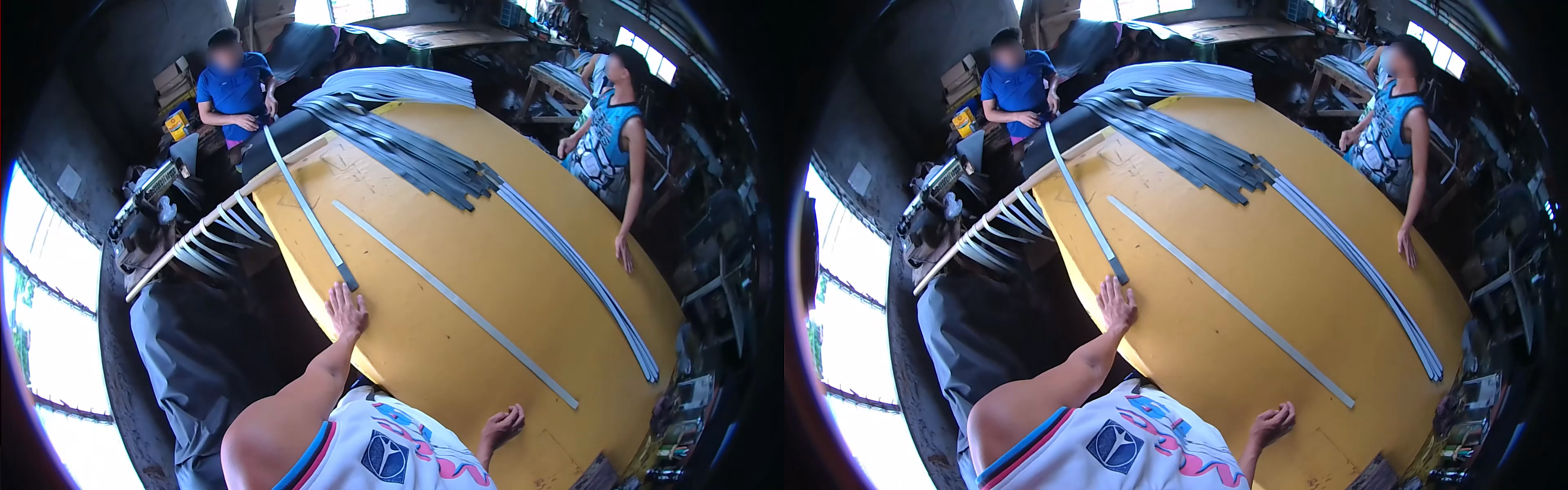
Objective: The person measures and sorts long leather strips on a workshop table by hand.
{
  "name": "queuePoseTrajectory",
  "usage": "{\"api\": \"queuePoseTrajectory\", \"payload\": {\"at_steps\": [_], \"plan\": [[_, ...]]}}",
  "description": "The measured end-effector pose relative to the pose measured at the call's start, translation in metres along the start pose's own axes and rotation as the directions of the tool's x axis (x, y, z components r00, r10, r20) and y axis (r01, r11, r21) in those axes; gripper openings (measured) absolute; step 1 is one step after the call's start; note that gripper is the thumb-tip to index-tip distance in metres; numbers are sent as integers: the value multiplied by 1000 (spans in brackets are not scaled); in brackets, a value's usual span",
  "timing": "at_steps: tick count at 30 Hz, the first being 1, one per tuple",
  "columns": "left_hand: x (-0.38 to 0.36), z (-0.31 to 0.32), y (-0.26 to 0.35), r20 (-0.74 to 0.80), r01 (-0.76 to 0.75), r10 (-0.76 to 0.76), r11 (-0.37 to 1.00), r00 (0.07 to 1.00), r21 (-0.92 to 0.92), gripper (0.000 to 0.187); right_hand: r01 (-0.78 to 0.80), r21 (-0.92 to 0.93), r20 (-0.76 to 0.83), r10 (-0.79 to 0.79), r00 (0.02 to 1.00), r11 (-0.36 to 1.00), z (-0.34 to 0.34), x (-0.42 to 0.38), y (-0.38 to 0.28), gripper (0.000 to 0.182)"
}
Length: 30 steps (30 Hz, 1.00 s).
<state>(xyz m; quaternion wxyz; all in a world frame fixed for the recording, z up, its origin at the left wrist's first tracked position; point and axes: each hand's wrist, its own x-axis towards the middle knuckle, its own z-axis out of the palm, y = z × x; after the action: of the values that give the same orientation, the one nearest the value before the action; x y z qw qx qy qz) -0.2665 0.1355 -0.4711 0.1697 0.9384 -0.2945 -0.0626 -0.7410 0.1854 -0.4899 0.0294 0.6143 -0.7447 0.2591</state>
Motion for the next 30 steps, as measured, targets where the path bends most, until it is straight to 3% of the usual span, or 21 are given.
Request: {"api": "queuePoseTrajectory", "payload": {"at_steps": [6,9,11,12,16,19,22,24,25,28,30], "plan": [[1,1,0,34,14,-14,1000,999,8,66,23,12,-43,-23,999,1000,3,-1,1,23],[1,5,-3,-28,-25,25,1000,999,0,66,16,-1,-18,-16,1000,1000,1,-1,1,24],[11,0,-3,74,-73,62,986,995,152,66,25,-16,4,-25,1000,1000,0,-1,3,25],[16,-3,-5,80,-63,52,987,995,147,66,29,-29,11,-29,1000,999,0,-1,6,25],[60,-14,-15,96,-285,275,951,957,119,76,37,-11,-19,-37,999,999,-3,1,0,26],[59,-4,-14,188,-291,278,956,942,44,81,6,36,-16,-5,1000,999,-2,-2,0,29],[37,5,-6,170,-301,296,954,940,5,87,-18,76,-42,21,999,997,-1,1,-4,27],[5,15,-2,162,-304,307,952,938,-45,91,-57,-4,-27,56,998,998,18,7,-2,28],[-16,12,6,219,-327,332,943,918,-59,92,-104,-70,-25,102,994,992,25,8,-1,28],[-94,-8,36,451,-448,444,888,774,-107,94,-160,185,70,149,986,970,31,23,-54,24],[-132,-15,47,641,-559,612,763,463,-325,93,-40,333,95,9,995,942,28,29,-105,23]]}}
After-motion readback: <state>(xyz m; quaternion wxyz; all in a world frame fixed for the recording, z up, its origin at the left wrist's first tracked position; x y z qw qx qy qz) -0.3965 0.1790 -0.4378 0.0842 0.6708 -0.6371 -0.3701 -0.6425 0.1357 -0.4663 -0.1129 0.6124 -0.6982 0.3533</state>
